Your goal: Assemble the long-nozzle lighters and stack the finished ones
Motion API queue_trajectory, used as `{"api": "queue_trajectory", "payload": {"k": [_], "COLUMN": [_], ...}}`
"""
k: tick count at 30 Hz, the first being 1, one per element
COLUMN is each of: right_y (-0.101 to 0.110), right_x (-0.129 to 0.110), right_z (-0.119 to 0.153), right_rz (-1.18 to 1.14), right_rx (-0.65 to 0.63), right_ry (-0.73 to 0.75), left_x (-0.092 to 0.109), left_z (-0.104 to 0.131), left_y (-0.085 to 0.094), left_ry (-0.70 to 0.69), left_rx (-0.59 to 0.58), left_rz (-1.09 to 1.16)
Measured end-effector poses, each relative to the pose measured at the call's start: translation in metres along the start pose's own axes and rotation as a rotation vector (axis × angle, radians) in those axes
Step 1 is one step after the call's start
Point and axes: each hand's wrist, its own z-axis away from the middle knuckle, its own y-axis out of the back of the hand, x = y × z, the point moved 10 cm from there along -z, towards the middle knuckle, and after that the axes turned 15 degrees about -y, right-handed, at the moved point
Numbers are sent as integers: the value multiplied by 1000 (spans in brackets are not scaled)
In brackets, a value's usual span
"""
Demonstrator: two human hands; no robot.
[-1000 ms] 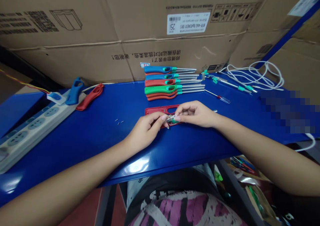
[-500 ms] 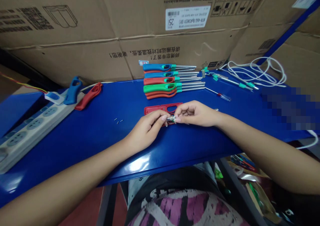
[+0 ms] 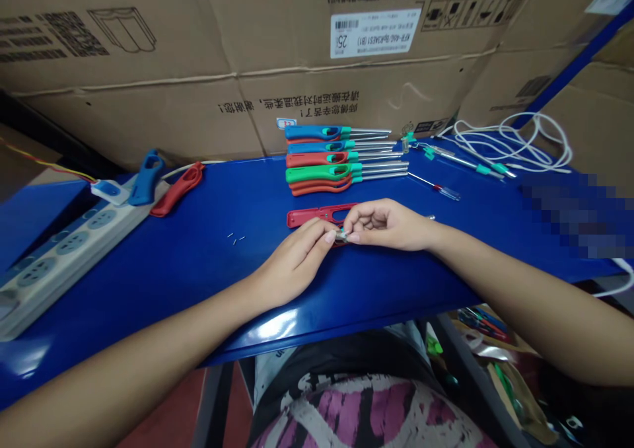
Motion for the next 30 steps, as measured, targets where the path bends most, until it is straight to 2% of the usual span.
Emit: {"api": "queue_trajectory", "payload": {"k": [12,30], "right_y": [-4,3], "right_x": [-5,-10], "right_z": [3,5], "right_rz": [8,-26], "right_rx": [-27,15], "right_ry": [25,74], "left_x": [-4,-6], "left_z": [-2,-2], "left_y": [4,5], "left_ry": [-13,14], "left_rx": [57,180], "left_rz": [9,280]}}
